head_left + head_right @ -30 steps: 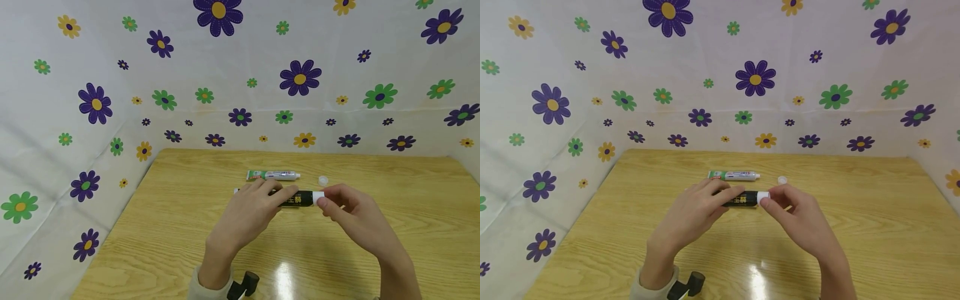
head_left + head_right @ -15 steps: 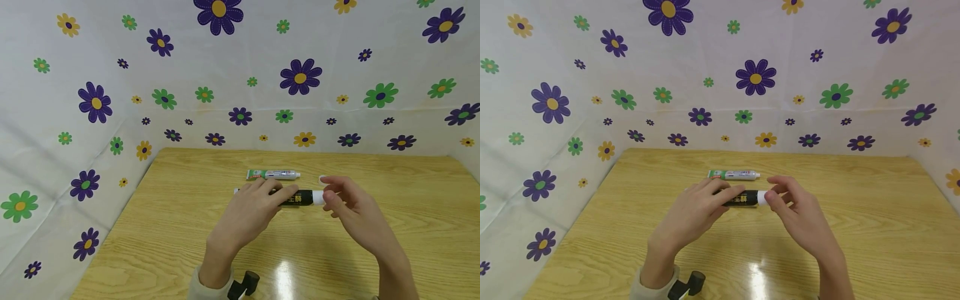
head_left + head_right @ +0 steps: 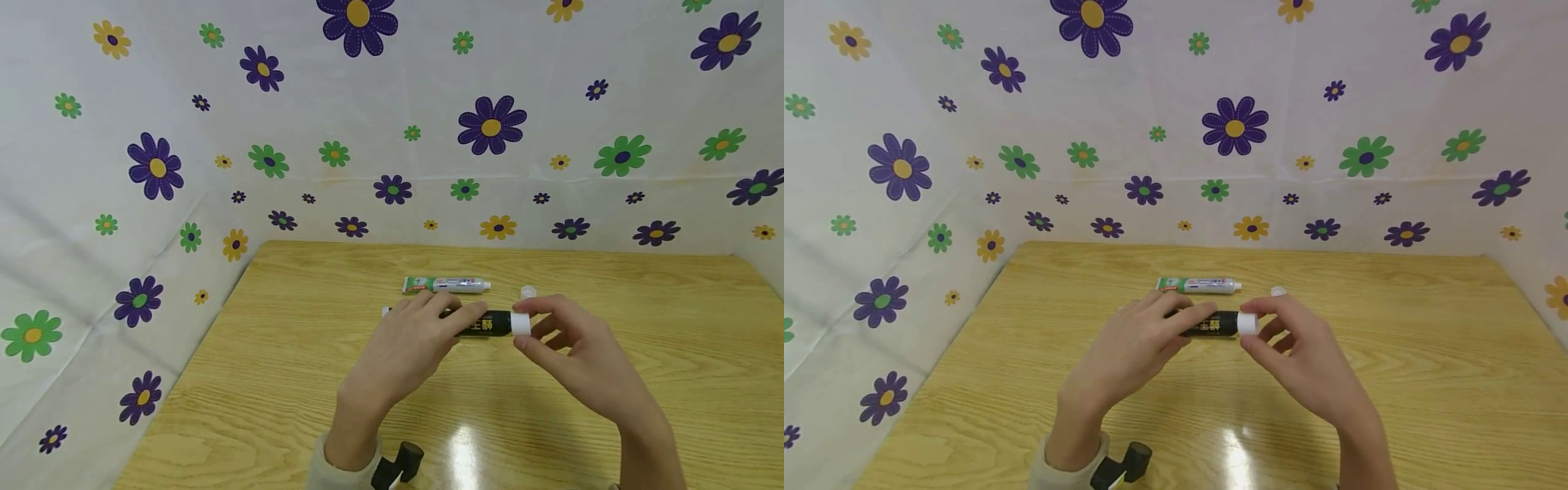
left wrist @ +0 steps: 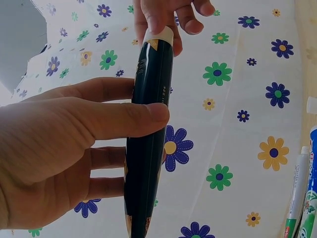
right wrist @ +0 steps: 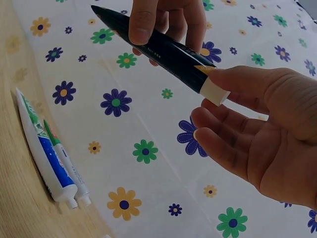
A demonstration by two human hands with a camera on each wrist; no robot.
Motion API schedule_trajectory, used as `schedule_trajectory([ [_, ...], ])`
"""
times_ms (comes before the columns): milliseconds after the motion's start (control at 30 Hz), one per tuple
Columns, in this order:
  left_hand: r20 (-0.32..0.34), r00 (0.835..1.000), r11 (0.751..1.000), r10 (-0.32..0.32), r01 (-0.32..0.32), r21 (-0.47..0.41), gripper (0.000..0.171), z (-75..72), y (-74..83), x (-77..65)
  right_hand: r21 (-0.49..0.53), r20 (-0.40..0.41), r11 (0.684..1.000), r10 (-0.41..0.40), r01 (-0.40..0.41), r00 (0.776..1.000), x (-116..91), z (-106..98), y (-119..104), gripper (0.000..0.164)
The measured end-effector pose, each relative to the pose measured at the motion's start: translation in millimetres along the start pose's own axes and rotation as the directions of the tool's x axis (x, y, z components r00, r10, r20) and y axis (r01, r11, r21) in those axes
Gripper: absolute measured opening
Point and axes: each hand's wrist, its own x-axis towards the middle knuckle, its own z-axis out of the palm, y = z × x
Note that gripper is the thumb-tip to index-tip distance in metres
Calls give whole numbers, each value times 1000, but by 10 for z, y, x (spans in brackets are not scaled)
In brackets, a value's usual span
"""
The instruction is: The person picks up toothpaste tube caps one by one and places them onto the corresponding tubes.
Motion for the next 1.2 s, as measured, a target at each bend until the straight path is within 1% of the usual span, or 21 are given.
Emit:
schedule_trajectory([
  [300, -9, 1000, 1000, 0, 0, 1, 43, -14, -3, -11, -7, -2, 1000, 17, -17, 1000, 5, 9, -8, 35],
  [467, -9, 1000, 1000, 2, -2, -5, 44, -14, -10, -17, -10, -21, 1000, -11, 11, 1000, 12, 17, -13, 33],
  [600, -18, 1000, 1000, 0, -1, -29, 47, -27, -10, -25, -11, -63, 998, -61, 60, 996, 14, 31, -30, 31],
  [733, -35, 999, 998, 3, -5, -70, 47, -42, -12, -31, 3, -110, 995, -101, 102, 989, 5, 54, -51, 31],
  [900, -61, 998, 993, 2, -9, -118, 47, -37, -36, -31, 67, -162, 987, -131, 143, 978, 9, 100, -73, 34],
  [1067, -114, 994, 984, 0, -20, -176, 45, -25, -93, -24, 127, -227, 977, -139, 170, 964, 25, 152, -76, 37],
  [1133, -114, 993, 982, -16, -6, -188, 44, -28, -122, -34, 144, -257, 975, -126, 167, 958, 23, 163, -69, 36],
  [1200, -104, 994, 980, -43, 22, -199, 43, -39, -155, -50, 162, -288, 972, -118, 169, 950, 19, 164, -56, 35],
])
